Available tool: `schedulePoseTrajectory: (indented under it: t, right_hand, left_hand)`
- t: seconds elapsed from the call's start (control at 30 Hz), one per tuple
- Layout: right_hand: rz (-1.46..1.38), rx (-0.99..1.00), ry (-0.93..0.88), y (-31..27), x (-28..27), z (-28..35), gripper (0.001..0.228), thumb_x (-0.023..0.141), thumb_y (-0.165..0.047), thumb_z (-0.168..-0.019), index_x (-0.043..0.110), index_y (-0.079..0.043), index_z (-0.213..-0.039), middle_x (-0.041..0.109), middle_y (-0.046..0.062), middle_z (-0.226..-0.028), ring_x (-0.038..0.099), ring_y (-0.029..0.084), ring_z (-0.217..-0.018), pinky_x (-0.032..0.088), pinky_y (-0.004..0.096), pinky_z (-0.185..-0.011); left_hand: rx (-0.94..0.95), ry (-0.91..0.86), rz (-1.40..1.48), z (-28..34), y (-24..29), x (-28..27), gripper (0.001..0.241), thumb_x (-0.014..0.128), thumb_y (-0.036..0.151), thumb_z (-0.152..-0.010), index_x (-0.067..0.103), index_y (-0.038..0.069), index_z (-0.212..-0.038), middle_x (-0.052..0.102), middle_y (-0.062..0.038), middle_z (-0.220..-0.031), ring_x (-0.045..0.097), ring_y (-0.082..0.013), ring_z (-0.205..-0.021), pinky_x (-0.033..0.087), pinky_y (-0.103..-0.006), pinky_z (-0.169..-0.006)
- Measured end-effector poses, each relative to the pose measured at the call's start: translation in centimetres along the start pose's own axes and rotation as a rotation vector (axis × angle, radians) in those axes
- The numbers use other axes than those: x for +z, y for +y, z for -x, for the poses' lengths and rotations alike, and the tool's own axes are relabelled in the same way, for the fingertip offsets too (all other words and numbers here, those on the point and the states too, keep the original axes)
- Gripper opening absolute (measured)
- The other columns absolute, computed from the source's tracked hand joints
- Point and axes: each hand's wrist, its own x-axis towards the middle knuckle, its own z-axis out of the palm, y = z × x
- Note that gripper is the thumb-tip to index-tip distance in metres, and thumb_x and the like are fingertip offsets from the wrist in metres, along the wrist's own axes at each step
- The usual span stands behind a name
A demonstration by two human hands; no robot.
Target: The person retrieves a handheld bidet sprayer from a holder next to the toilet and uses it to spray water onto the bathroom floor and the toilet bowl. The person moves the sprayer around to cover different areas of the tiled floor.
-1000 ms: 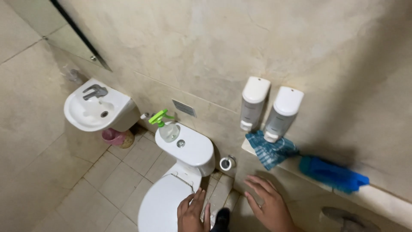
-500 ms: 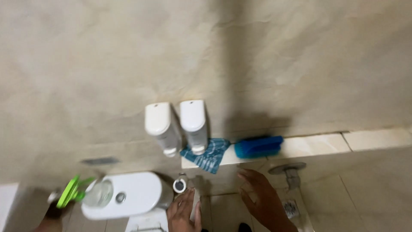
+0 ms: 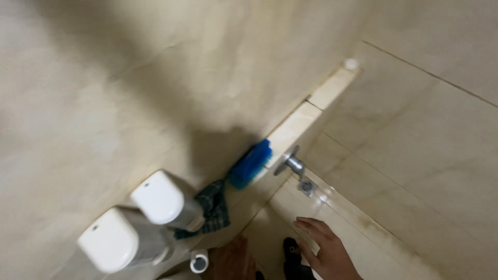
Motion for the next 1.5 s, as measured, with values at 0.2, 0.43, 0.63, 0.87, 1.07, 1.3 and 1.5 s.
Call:
schedulePoseTrajectory:
  t: [0.2, 0.43, 0.63, 0.87, 1.07, 1.3, 1.5]
  right_hand:
    - [0.126, -0.141, 0.278, 2.1, -1.7, 3.6, 0.047, 0.074, -0.018, -0.087, 0.068, -0.015, -0.133, 0.067, 0.007, -0.131, 0.064, 0.026, -0.122, 0.053, 0.036, -0.101]
    - [0.088, -0.121, 0.398, 3.3, -3.2, 6.7, 0.042, 0.074, -0.019, -0.087, 0.069, -0.017, -0.129, 0.071, 0.006, -0.128, 0.070, 0.024, -0.112, 0.061, 0.033, -0.084]
    - [0.004, 0.132, 0.319, 5.4, -6.0, 10.6, 0.045, 0.070, -0.023, -0.089, 0.068, -0.025, -0.134, 0.072, -0.001, -0.128, 0.076, 0.016, -0.094, 0.061, 0.030, -0.052]
    - [-0.035, 0.131, 0.313, 12.6, -9.1, 16.7, 0.045, 0.069, -0.024, -0.090, 0.068, -0.024, -0.135, 0.072, 0.002, -0.127, 0.076, 0.017, -0.088, 0.062, 0.030, -0.051]
    - [-0.017, 0.316, 0.314, 16.5, -11.8, 22.7, 0.046, 0.069, -0.028, -0.090, 0.068, -0.027, -0.136, 0.071, -0.002, -0.126, 0.076, 0.018, -0.085, 0.064, 0.030, -0.068]
    - [0.053, 0.096, 0.562, 24.5, -11.8, 29.0, 0.040, 0.072, -0.022, -0.089, 0.072, -0.017, -0.128, 0.076, 0.009, -0.109, 0.073, 0.028, -0.101, 0.058, 0.037, -0.089]
    - [0.049, 0.102, 0.725, 25.1, -11.7, 32.9, 0.034, 0.073, -0.022, -0.089, 0.072, -0.011, -0.121, 0.076, 0.012, -0.110, 0.073, 0.029, -0.100, 0.058, 0.037, -0.084]
  left_hand:
    - [-0.011, -0.338, 0.202, -13.9, 2.0, -3.7, 0.049, 0.062, 0.028, -0.096, 0.064, -0.012, -0.126, 0.069, -0.033, -0.117, 0.071, -0.0409, -0.105, 0.054, -0.0522, -0.096]
    - [0.155, -0.268, 0.296, -12.1, 4.4, 1.3, 0.050, 0.063, 0.025, -0.094, 0.060, -0.010, -0.129, 0.067, -0.032, -0.126, 0.068, -0.0408, -0.118, 0.049, -0.0518, -0.103]
    - [0.312, -0.401, 0.344, -12.0, 6.0, 5.8, 0.055, 0.065, 0.029, -0.095, 0.058, -0.011, -0.132, 0.065, -0.035, -0.125, 0.067, -0.0448, -0.110, 0.051, -0.0525, -0.096]
    - [0.076, -0.377, 0.235, -11.2, 16.8, 6.3, 0.048, 0.069, 0.028, -0.089, 0.066, 0.004, -0.130, 0.072, -0.018, -0.123, 0.069, -0.0389, -0.112, 0.049, -0.0527, -0.097]
    - [0.337, -0.390, 0.362, -6.2, 18.7, 12.6, 0.046, 0.072, 0.030, -0.092, 0.068, -0.003, -0.124, 0.072, -0.024, -0.117, 0.073, -0.0349, -0.109, 0.052, -0.0454, -0.098]
    - [0.355, -0.479, 0.355, -3.9, 24.3, 14.4, 0.048, 0.072, 0.034, -0.088, 0.069, 0.001, -0.123, 0.074, -0.020, -0.117, 0.074, -0.0300, -0.106, 0.054, -0.0413, -0.094]
    - [0.508, -0.564, 0.336, -4.8, 27.5, 14.8, 0.050, 0.072, 0.032, -0.089, 0.065, 0.002, -0.129, 0.071, -0.019, -0.122, 0.072, -0.0266, -0.111, 0.052, -0.0460, -0.097]
